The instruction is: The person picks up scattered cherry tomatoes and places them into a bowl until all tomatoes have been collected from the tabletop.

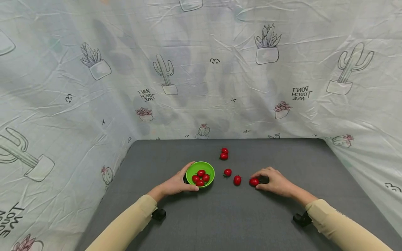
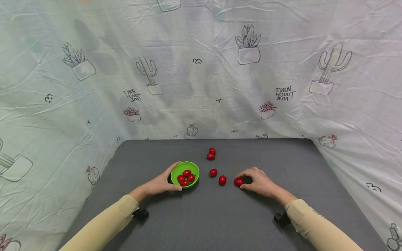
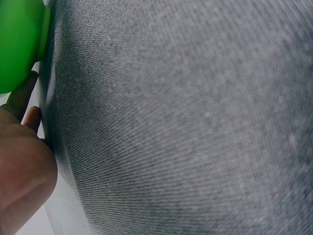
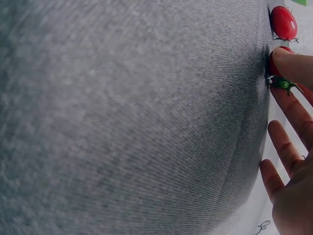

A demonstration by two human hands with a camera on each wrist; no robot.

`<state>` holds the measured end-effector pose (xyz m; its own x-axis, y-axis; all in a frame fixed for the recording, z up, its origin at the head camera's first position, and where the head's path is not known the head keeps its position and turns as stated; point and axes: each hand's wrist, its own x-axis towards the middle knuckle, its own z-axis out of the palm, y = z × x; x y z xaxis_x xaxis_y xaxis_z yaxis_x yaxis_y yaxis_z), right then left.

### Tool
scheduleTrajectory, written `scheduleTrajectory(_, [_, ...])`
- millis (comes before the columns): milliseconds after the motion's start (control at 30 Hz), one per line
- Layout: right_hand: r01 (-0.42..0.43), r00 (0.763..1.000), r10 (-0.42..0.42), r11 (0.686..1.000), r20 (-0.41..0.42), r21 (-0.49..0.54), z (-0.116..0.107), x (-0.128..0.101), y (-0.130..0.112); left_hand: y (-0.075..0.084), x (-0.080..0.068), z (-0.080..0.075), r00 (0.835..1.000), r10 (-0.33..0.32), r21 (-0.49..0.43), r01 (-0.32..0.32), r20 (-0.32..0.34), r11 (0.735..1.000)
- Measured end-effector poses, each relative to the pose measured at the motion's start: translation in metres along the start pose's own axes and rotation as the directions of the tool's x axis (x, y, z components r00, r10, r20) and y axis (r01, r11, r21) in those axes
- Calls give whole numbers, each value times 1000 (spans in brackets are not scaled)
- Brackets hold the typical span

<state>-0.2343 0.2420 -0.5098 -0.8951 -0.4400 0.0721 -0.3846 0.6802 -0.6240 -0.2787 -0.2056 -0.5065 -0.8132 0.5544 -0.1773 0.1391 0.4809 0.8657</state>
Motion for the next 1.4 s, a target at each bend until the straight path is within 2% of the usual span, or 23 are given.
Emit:
scheduleTrajectory(300, [-3,1000,2,999,11,40,-4,3,-3,1,1,1,1000,-6,8,6,-5,1000])
scheduleTrajectory(533, [9,1000,-9,998,-4,65,-13,16,-11,1,1,0,1000,-1,-1,1,1,1000])
scheduleTrajectory(900, [74,997,-71,993,-33,93,-27,46,-44,2,0,0,1000,-6,16,6,-2,1000])
scheduleTrajectory(1167, [52,999,-53,989,6,136,-28,68,-70,2,0,0,1000,-17,10,17,-10,1000])
scheduleTrajectory(1400, [65,997,-70,987,34,148,-22,86,-82,0,-1,0,999,-32,19,32,-19,999])
